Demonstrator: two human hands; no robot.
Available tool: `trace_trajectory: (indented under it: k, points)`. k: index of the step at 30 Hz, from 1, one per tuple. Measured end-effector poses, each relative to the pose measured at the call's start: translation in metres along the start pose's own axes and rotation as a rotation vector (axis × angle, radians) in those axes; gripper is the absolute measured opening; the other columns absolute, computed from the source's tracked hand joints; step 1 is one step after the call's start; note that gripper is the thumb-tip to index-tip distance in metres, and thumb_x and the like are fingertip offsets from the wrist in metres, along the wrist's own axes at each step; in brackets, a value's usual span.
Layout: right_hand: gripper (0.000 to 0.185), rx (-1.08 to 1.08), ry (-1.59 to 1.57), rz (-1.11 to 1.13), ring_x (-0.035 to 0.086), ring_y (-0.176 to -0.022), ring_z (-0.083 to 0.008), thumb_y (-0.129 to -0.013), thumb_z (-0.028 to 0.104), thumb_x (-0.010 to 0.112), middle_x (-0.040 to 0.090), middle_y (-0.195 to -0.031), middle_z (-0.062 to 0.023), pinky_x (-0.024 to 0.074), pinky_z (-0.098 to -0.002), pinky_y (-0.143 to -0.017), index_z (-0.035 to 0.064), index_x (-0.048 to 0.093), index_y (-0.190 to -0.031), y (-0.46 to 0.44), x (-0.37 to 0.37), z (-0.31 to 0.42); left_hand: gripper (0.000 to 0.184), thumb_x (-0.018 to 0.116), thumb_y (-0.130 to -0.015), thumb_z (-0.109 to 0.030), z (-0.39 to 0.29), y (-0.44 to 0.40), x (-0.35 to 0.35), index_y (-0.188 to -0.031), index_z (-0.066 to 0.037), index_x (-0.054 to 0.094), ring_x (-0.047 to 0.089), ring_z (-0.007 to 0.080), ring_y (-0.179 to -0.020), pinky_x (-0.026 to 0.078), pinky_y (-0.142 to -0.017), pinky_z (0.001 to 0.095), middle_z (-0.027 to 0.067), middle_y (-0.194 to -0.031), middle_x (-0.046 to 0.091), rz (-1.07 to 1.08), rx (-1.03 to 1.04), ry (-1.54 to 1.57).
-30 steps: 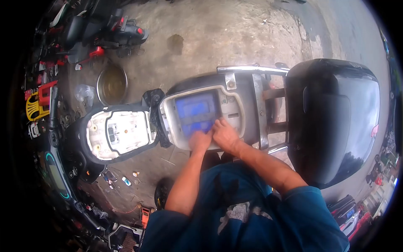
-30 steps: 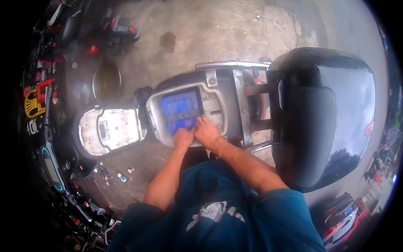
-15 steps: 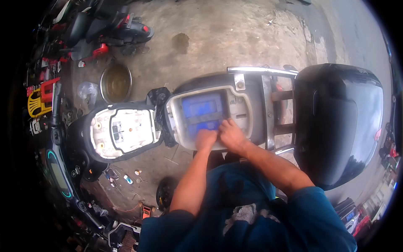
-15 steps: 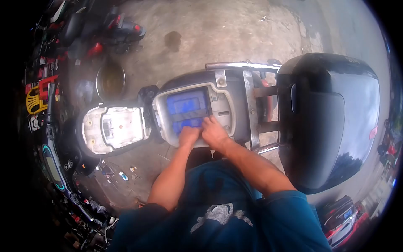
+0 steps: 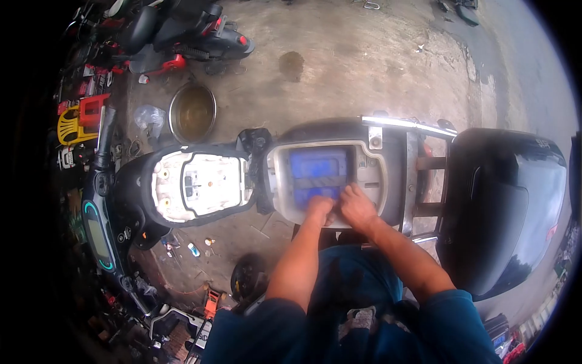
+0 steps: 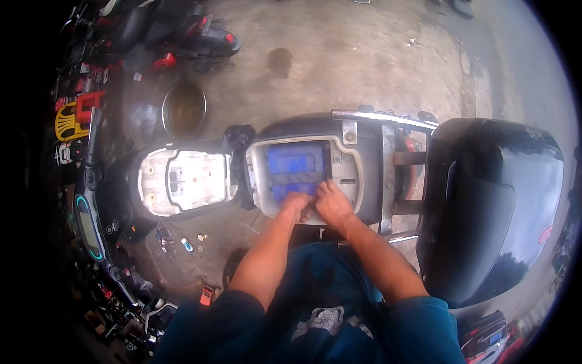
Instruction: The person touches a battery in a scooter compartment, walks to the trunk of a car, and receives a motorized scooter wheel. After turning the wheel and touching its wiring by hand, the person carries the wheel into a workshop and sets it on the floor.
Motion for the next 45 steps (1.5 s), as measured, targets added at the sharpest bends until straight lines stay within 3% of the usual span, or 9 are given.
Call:
trace_trajectory:
  k: [4,7,10,11,14,20,28,33,45]
  points:
    - [0.021,0.005,-0.045,-0.044,0.048,-0.110,-0.0237,-0.076,0.016,0.059,0.059,-0.101,-0.0062,0.0281,-0.0385,-0.106,0.0085,0.072,-0.091,-0.002,-0.001,-0.002,0.018,0.060,-0.087,-0.017,0.000,0.001,-0.003,-0.086,0.001,0.062,0.054,0.0247,-0.046,0.041,-0.037,0.0365,0.0129,-0.066,0.058,-0.069,0.050,0.064]
    - [0.023,0.004,-0.099,-0.031,0.048,-0.111,-0.0241,-0.079,0.016,0.056,0.060,-0.103,-0.0075,0.0283,-0.0384,-0.106,0.0067,0.071,-0.094,-0.005,0.004,0.001,0.025,0.064,-0.086,-0.022,-0.020,0.041,-0.007,-0.080,0.002,0.064,0.056,0.0254,-0.046,0.040,-0.040,0.0410,0.0150,-0.061,0.060,-0.139,0.188,-0.165]
    - [0.018,-0.001,-0.101,-0.124,0.048,-0.107,-0.0241,-0.077,0.015,0.056,0.059,-0.099,-0.0074,0.0304,-0.0376,-0.103,0.0072,0.070,-0.087,-0.007,0.005,0.001,0.031,0.063,-0.084,-0.027,-0.028,0.079,-0.022,-0.085,0.004,0.066,0.066,0.0368,-0.078,0.053,-0.066,0.0435,0.0245,-0.085,0.067,-0.449,0.521,-0.257]
    - [0.016,-0.007,-0.105,-0.171,0.049,-0.105,-0.0246,-0.076,0.015,0.057,0.060,-0.097,-0.0075,0.0309,-0.0378,-0.103,0.0069,0.070,-0.083,-0.005,0.005,0.003,0.029,0.062,-0.085,-0.028,-0.022,0.095,-0.022,-0.090,0.001,0.066,0.064,0.0408,-0.084,0.051,-0.076,0.0434,0.0231,-0.089,0.067,-0.454,0.578,-0.236]
    - [0.015,0.021,-0.105,-0.151,0.050,-0.103,-0.0250,-0.076,0.016,0.058,0.060,-0.094,-0.0073,0.0323,-0.0384,-0.102,0.0067,0.070,-0.079,-0.008,0.009,0.007,0.025,0.062,-0.087,-0.028,0.014,0.135,-0.031,-0.093,-0.004,0.067,0.065,0.0389,-0.084,0.051,-0.074,0.0440,0.0199,-0.087,0.068,-0.599,0.779,0.193]
    - [0.021,0.001,-0.031,-0.202,0.050,-0.098,-0.0264,-0.070,0.028,0.066,0.061,-0.091,-0.0071,0.0345,-0.0429,-0.097,0.0081,0.070,-0.077,-0.007,0.000,0.019,0.022,0.063,-0.087,-0.030,0.106,0.122,-0.036,-0.096,-0.010,0.067,0.064,0.0391,-0.086,0.051,-0.074,0.0445,0.0195,-0.086,0.068,-0.614,0.722,0.299]
    - [0.019,-0.029,0.082,-0.225,0.052,-0.095,-0.0307,-0.069,0.024,0.066,0.063,-0.095,-0.0080,0.0368,-0.0453,-0.091,0.0085,0.068,-0.079,-0.016,0.003,0.028,0.021,0.062,-0.086,-0.029,0.232,0.062,-0.070,-0.095,-0.010,0.066,0.065,0.0355,-0.086,0.051,-0.075,0.0421,0.0153,-0.090,0.069,-0.474,0.563,0.388]
    - [0.014,-0.065,0.090,-0.269,0.052,-0.095,-0.0315,-0.069,0.020,0.069,0.064,-0.095,-0.0059,0.0376,-0.0451,-0.091,0.0095,0.069,-0.078,-0.008,0.004,0.035,0.023,0.062,-0.086,-0.031,0.314,0.039,-0.066,-0.094,-0.010,0.066,0.065,0.0352,-0.089,0.051,-0.078,0.0430,0.0139,-0.092,0.069,-0.546,0.491,0.467]
    - [0.013,-0.120,0.247,-0.211,0.055,-0.094,-0.0278,-0.075,0.019,0.068,0.065,-0.096,-0.0053,0.0387,-0.0386,-0.090,0.0120,0.069,-0.086,-0.011,0.031,0.021,0.032,0.058,-0.086,-0.035,0.361,-0.019,0.042,-0.100,-0.007,0.065,0.062,0.0397,-0.092,0.049,-0.082,0.0465,0.0190,-0.094,0.067,-0.467,0.396,0.604]
Point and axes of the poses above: each hand's wrist, its own y-axis away from the middle knuckle, its own x-axis out of the palm, z = x × y, the point moved 9 cm from there along -y, towards the middle knuckle
